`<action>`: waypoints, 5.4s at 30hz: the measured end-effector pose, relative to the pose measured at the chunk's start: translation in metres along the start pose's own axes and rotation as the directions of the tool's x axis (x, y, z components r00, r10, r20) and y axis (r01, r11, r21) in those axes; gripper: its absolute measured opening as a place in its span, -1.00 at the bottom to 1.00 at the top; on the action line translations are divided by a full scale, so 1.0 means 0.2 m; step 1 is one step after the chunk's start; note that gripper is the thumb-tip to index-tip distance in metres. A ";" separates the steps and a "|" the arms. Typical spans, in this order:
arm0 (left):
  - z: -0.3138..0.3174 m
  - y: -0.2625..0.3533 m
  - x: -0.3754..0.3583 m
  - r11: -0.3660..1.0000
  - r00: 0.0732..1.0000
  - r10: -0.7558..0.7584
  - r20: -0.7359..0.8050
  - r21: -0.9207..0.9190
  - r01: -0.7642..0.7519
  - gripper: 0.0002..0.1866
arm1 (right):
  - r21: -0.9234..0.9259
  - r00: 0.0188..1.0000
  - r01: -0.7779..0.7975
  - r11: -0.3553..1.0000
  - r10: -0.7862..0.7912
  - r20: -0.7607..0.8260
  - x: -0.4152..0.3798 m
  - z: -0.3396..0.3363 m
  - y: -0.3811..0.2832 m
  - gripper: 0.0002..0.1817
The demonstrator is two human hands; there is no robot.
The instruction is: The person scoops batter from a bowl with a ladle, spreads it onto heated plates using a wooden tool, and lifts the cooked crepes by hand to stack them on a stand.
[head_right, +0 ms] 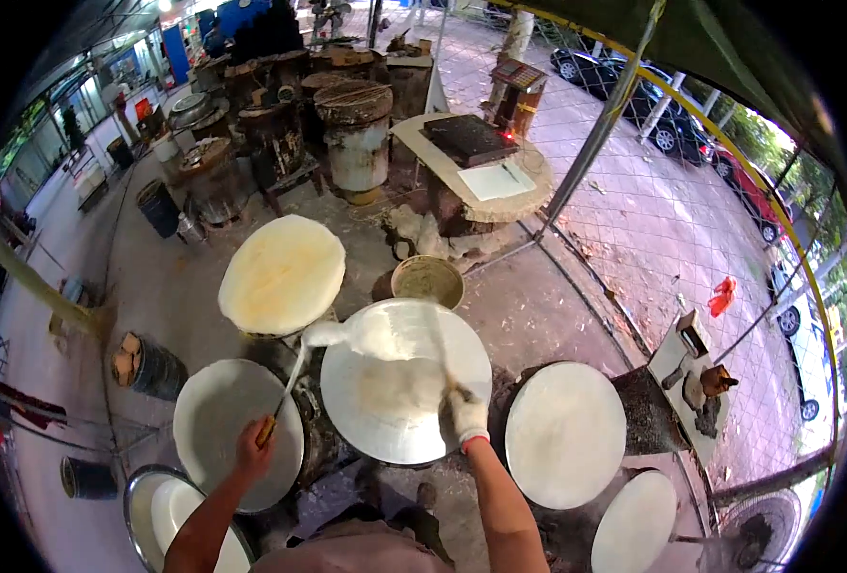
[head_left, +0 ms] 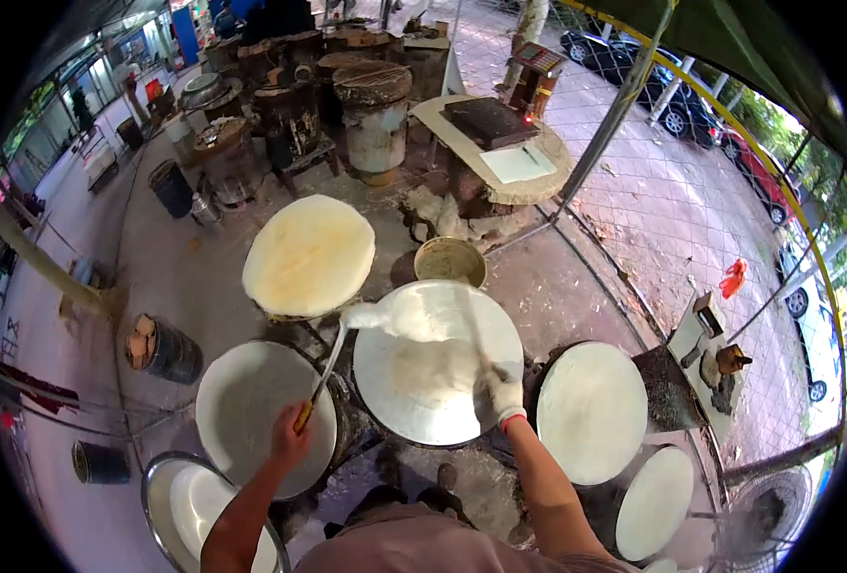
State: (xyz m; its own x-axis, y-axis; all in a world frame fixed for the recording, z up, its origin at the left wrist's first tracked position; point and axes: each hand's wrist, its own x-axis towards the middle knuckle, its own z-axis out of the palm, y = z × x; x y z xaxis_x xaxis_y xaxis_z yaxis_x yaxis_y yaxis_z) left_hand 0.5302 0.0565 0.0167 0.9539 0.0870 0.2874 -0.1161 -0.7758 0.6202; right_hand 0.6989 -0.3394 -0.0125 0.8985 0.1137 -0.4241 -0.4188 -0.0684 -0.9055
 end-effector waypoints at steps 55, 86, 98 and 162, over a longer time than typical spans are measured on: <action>0.41 1.03 -0.93 0.797 0.808 -0.576 0.122 0.302 0.523 -0.68 | -0.236 0.819 -0.210 0.949 0.303 0.487 0.00 -0.44 -0.03 -0.68; -0.98 0.21 -1.46 0.173 0.731 -0.605 0.317 -0.843 0.509 -0.78 | -0.351 0.907 -0.066 0.934 -0.090 -0.412 -0.83 1.22 1.00 -0.57; -0.92 0.28 -1.54 0.103 0.740 -0.549 0.389 -0.847 0.521 -0.72 | -0.177 0.857 -0.058 0.982 -0.042 -0.513 -1.02 0.79 0.95 -0.50; -0.05 1.09 -0.90 -0.319 0.572 -0.310 0.760 -0.650 0.690 -0.84 | -0.124 0.943 0.064 0.990 -0.101 -0.317 -0.42 -0.37 0.50 -0.52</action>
State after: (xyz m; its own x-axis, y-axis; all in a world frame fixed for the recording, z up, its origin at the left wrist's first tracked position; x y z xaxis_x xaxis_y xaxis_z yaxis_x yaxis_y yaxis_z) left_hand 0.3298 -0.1228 0.1071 0.7916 -0.1843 -0.5826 0.5157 0.7131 0.4750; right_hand 0.5910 -0.4290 -0.0659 0.9312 -0.2002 -0.3045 -0.3409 -0.1832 -0.9221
